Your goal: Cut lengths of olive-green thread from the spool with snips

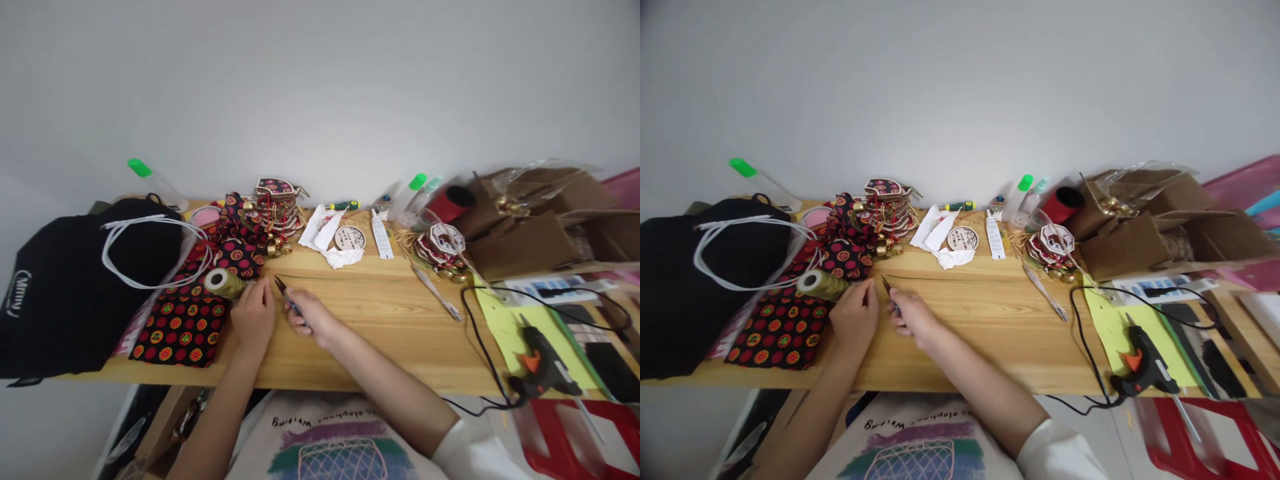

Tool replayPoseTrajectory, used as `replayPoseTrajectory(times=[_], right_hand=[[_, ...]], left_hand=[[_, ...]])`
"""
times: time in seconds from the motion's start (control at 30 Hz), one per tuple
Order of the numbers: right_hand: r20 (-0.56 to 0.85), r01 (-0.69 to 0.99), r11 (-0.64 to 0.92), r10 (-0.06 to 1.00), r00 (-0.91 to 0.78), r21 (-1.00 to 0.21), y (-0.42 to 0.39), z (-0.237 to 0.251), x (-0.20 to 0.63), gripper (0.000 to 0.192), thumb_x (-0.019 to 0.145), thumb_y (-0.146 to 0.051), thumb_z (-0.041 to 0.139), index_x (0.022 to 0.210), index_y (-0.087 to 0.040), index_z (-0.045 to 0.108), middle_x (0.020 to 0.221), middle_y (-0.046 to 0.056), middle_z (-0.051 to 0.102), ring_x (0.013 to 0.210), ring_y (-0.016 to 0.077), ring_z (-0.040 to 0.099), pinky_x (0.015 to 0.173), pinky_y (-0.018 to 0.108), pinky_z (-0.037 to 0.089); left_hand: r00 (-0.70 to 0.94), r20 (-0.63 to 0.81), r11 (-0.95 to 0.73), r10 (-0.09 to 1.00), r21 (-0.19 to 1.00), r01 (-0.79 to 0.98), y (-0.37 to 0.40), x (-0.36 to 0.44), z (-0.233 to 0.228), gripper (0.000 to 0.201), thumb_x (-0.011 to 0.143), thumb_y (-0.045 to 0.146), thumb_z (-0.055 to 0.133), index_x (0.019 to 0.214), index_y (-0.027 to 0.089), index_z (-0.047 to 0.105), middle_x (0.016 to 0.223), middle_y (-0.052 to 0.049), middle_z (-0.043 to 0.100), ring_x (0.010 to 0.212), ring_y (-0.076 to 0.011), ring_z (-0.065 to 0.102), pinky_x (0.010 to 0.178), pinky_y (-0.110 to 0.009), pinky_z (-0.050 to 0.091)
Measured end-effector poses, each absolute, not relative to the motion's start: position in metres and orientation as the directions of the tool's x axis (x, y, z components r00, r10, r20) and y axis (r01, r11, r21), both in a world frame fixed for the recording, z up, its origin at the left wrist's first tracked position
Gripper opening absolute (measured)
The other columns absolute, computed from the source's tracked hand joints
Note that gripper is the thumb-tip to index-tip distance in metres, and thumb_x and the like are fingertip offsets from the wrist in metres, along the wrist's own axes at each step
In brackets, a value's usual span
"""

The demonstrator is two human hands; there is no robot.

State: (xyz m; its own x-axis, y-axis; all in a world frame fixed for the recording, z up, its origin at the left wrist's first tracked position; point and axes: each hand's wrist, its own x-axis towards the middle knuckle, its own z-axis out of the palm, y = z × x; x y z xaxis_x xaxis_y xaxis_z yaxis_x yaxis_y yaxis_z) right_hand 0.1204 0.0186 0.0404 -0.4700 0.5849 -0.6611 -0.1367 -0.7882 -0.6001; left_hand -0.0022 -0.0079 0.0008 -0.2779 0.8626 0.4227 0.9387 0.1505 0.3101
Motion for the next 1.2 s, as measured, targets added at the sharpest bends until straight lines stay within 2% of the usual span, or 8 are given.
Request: replayPoseTrajectory(times=[0.13,0.23,0.3,0.4,0.5,0.6,0.77,1.2], right_hand=[[-0.579,-0.244,-0.708,0.691,-0.432,-0.663,0.022,0.043,0.171,0.036,0.078,-0.053,0.052,0.069,-0.018,0.047,0.035,-0.012,0.029,0.031,0.0030,0.016,0.032,0.016,0.010],[-0.493,-0.227,-0.500,0.865,-0.090,-0.836,0.019,0.042,0.223,0.047,0.068,-0.064,0.057,0.071,-0.018,0.050,0.039,-0.010,0.036,0.033,0.0048,0.027,0.033,0.018,0.019],[-0.324,-0.091,-0.310,0.913,0.248,-0.946,0.012,0.038,0.255,0.047,0.072,-0.065,0.052,0.073,-0.018,0.051,0.047,-0.006,0.045,0.040,0.0079,0.039,0.038,0.020,0.030],[0.003,0.256,-0.130,0.886,0.463,-0.958,-0.003,0.027,0.289,0.045,0.084,-0.061,0.036,0.079,-0.018,0.050,0.065,0.003,0.059,0.058,0.0150,0.055,0.055,0.028,0.043],[0.224,0.595,-0.062,0.891,0.396,-0.801,-0.019,0.014,0.305,0.042,0.091,-0.051,0.026,0.089,-0.018,0.053,0.086,0.011,0.065,0.080,0.0213,0.059,0.072,0.036,0.045],[0.295,0.765,0.027,0.931,0.215,-0.643,-0.025,0.003,0.308,0.040,0.093,-0.041,0.025,0.102,-0.017,0.056,0.100,0.013,0.064,0.096,0.0240,0.057,0.082,0.041,0.043],[0.310,0.836,0.112,0.948,0.072,-0.537,-0.018,-0.006,0.310,0.041,0.094,-0.037,0.025,0.112,-0.015,0.053,0.116,0.017,0.058,0.117,0.0265,0.046,0.093,0.046,0.038],[0.352,0.898,0.127,0.935,0.033,-0.421,-0.011,-0.010,0.308,0.035,0.093,-0.036,0.027,0.107,-0.015,0.052,0.118,0.019,0.057,0.123,0.0286,0.040,0.091,0.049,0.038]], left_hand=[[-0.123,0.485,-0.008,0.866,0.259,0.966,-0.007,-0.004,-0.001,0.029,0.089,0.024,0.038,0.086,0.016,0.066,0.077,-0.005,0.069,0.071,-0.0137,0.061,0.065,-0.023,0.042],[-0.012,0.499,-0.099,0.867,0.195,0.976,-0.006,-0.003,0.000,0.026,0.088,0.024,0.041,0.084,0.017,0.066,0.073,-0.004,0.067,0.069,-0.0144,0.060,0.063,-0.024,0.042],[0.043,0.488,-0.149,0.872,0.180,0.972,-0.009,-0.001,0.002,0.026,0.088,0.023,0.041,0.084,0.017,0.066,0.078,-0.005,0.068,0.073,-0.0154,0.059,0.067,-0.026,0.043],[0.143,0.445,-0.240,0.884,0.168,0.956,-0.018,0.002,0.004,0.026,0.088,0.021,0.040,0.085,0.018,0.065,0.091,-0.006,0.069,0.085,-0.0181,0.058,0.078,-0.031,0.045],[0.206,0.420,-0.281,0.884,0.127,0.951,-0.028,0.001,0.002,0.026,0.088,0.020,0.038,0.088,0.017,0.065,0.102,-0.008,0.068,0.095,-0.0213,0.056,0.085,-0.036,0.045],[0.241,0.392,-0.299,0.888,0.095,0.949,-0.032,-0.002,-0.002,0.027,0.087,0.017,0.036,0.090,0.015,0.063,0.110,-0.010,0.065,0.104,-0.0222,0.054,0.089,-0.038,0.045],[0.225,0.345,-0.269,0.911,0.084,0.960,-0.026,0.000,-0.001,0.029,0.087,0.016,0.034,0.089,0.014,0.063,0.113,-0.013,0.063,0.107,-0.0241,0.054,0.090,-0.040,0.046],[0.168,0.354,-0.221,0.920,0.113,0.969,-0.028,0.002,-0.003,0.028,0.086,0.014,0.034,0.092,0.013,0.062,0.111,-0.013,0.064,0.106,-0.0233,0.055,0.090,-0.040,0.046]])
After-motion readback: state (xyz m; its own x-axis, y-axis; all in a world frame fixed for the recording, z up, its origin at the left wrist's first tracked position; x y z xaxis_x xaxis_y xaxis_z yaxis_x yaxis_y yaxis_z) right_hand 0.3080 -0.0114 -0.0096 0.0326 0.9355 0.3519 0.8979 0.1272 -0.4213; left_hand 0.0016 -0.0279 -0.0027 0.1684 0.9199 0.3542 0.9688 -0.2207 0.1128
